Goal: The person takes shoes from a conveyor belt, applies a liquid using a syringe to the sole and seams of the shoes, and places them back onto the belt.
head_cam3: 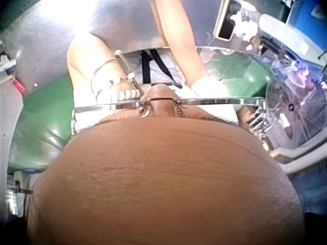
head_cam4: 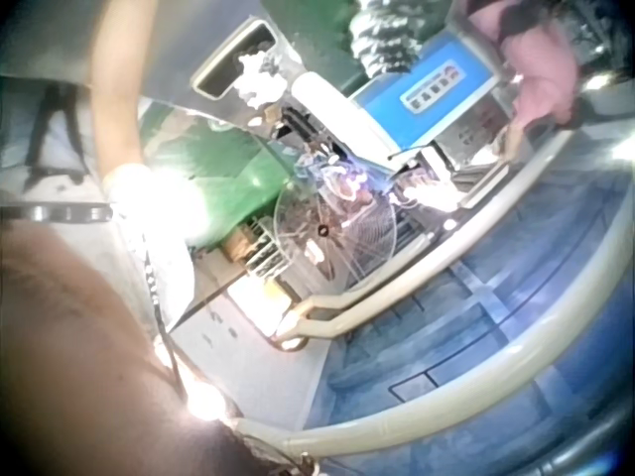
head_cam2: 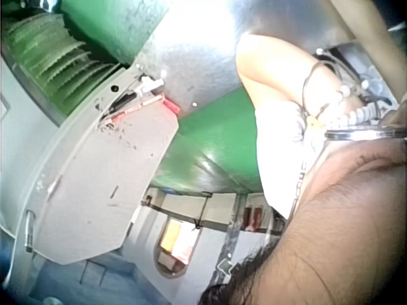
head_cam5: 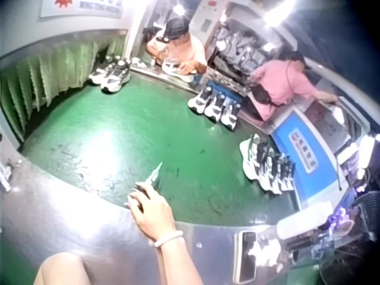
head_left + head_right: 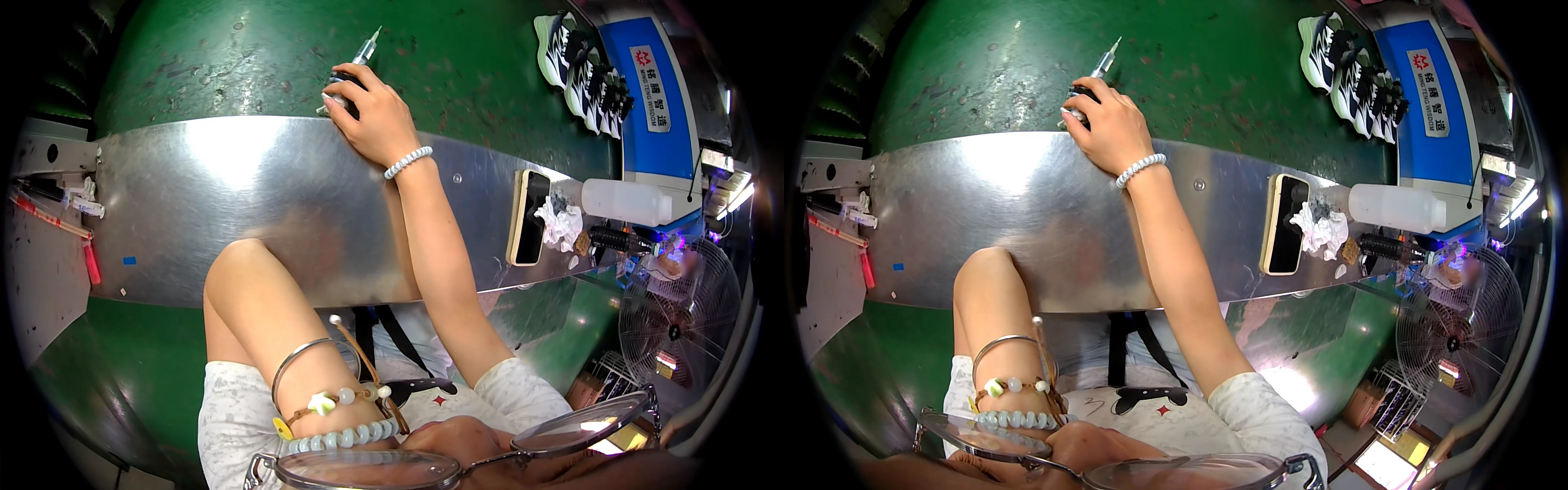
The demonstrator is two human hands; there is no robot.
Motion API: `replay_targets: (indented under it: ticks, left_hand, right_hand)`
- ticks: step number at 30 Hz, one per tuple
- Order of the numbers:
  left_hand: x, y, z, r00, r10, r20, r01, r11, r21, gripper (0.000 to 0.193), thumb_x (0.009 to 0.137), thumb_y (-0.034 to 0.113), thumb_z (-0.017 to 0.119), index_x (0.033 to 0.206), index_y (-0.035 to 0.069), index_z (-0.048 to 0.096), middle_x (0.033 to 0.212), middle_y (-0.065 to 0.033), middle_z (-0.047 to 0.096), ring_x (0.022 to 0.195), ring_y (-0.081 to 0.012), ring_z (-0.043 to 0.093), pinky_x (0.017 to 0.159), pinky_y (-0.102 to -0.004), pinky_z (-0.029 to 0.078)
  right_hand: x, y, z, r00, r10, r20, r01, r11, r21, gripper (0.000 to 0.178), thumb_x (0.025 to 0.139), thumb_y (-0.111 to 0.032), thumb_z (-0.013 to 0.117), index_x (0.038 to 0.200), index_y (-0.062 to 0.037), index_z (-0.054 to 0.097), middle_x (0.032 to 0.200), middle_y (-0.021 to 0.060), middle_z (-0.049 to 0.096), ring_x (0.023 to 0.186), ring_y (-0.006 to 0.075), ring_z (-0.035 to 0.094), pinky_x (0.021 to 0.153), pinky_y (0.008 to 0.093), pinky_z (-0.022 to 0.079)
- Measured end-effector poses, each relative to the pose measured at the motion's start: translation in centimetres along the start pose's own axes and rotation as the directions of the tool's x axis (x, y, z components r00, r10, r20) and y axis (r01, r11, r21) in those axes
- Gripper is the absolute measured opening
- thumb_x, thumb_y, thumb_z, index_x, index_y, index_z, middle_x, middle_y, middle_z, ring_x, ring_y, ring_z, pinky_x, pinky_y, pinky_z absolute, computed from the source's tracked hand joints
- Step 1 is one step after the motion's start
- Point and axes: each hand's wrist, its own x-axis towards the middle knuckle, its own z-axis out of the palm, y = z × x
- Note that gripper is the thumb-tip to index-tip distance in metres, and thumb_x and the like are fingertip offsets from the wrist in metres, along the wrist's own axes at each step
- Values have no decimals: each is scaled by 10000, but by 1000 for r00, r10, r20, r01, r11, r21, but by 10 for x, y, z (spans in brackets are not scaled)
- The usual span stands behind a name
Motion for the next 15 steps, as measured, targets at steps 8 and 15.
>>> replay_targets:
  ticks: [8, 15]
  left_hand:
    - [-2, 0, -2, 1000, -8, -10, 8, 1000, -5, 265, 855, 166, 556, 1074, 18, 551, 1197, -61, 551, 1137, -183, 480, 994, -338, 353]
    - [-4, -1, -2, 1000, -25, -16, 24, 1000, -20, 264, 854, 171, 558, 1071, 20, 553, 1196, -58, 551, 1137, -181, 479, 993, -336, 352]
  right_hand:
    - [0, 1, 1, 1000, -17, 1, 17, 1000, -5, 169, 833, -234, 588, 898, -104, 675, 1138, 31, 579, 917, 220, 600, 853, 351, 452]
    - [2, 1, 3, 999, -47, -25, 47, 999, -3, 177, 834, -234, 588, 914, -102, 674, 1139, 36, 578, 943, 230, 590, 863, 355, 449]
